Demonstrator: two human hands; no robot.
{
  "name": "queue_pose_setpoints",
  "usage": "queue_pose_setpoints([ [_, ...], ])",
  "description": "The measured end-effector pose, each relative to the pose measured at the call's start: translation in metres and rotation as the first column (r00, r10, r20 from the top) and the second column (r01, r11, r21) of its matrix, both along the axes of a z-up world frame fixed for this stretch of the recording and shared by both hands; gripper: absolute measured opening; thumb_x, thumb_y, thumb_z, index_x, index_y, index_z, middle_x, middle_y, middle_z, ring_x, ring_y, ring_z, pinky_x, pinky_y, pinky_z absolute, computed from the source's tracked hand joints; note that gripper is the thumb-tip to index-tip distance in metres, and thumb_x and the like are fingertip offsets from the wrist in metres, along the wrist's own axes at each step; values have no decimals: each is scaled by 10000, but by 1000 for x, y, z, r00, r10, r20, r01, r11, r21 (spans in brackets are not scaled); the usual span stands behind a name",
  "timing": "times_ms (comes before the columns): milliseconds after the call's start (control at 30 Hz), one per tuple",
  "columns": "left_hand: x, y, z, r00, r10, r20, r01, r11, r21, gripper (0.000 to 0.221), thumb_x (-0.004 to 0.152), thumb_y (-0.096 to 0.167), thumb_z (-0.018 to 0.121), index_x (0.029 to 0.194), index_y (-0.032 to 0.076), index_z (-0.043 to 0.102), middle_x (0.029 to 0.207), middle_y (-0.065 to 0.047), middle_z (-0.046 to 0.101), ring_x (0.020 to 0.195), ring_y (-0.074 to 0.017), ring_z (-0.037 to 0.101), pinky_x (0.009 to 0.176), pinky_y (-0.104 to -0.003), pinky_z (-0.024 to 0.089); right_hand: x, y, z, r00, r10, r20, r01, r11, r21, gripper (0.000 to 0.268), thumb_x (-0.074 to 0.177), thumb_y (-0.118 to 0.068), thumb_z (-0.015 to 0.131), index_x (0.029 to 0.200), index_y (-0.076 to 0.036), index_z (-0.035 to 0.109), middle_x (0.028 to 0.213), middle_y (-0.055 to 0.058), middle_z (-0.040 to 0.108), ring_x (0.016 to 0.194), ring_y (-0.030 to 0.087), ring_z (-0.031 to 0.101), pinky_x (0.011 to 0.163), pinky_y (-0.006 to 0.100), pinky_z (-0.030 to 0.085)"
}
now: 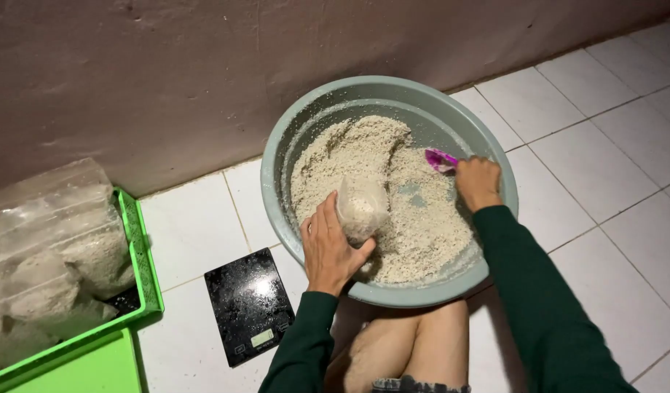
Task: Scooping granular food product into small plastic bags and weighing them on a digital scale for packaging.
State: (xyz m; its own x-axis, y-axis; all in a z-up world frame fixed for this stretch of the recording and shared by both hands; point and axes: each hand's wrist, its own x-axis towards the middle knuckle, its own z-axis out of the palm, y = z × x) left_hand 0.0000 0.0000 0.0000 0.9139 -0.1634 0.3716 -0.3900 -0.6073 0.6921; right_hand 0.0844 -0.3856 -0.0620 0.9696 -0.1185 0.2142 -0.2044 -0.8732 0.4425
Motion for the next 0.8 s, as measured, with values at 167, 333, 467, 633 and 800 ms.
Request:
queue_pose_setpoints([
  [167, 1, 0, 4, 1000, -2, -12, 2, 1000, 9, 1014, 580, 341, 811, 1440, 52, 359, 1262, -140, 516, 1122, -310, 572, 1018, -466, 334, 35, 5, -46, 984, -29, -174, 41, 997, 66, 267, 854, -177, 515, 803, -141, 775, 736, 124, 721, 748, 325, 714, 690, 462, 493],
  [333, 1, 1, 1, 1000, 8, 2, -8, 1000, 9, 1014, 579, 346, 809, 1440, 54, 358, 1254, -130, 515, 1110, -301, 575, 1012, -461, 338, 33, 15, -47, 952, 56, -300, 5, 980, 200, 232, 815, -270, 591, 845, -156, 791, 857, 129, 771, 894, 344, 730, 819, 436, 476],
  [467, -1, 2, 3, 1000, -8, 2, 8, 1000, 4, 1015, 579, 344, 799, 1443, 52, 354, 1252, -135, 515, 1111, -309, 574, 1007, -468, 338, 6, 27, -14, 901, 109, -419, 8, 963, 269, 254, 767, -307, 681, 890, -110, 784, 933, 160, 774, 955, 356, 728, 837, 449, 512],
  [633, 1, 1, 2, 1000, -21, -2, 21, 1000, 0, 1021, 576, 330, 800, 1445, 53, 341, 1263, -132, 501, 1131, -313, 561, 1013, -474, 330, -37, 53, 56, 853, 103, -511, 81, 942, 324, 389, 818, -426, 606, 939, -96, 772, 990, 200, 753, 1019, 389, 701, 858, 476, 528],
  [800, 2, 0, 0, 1000, -22, -9, 23, 1000, 13, 990, 614, 315, 791, 1448, 47, 329, 1263, -142, 486, 1118, -315, 555, 1014, -472, 315, -70, 73, 112, 800, 103, -591, 219, 867, 448, 408, 872, -422, 516, 925, -136, 801, 1004, 227, 751, 1067, 444, 662, 882, 524, 521],
])
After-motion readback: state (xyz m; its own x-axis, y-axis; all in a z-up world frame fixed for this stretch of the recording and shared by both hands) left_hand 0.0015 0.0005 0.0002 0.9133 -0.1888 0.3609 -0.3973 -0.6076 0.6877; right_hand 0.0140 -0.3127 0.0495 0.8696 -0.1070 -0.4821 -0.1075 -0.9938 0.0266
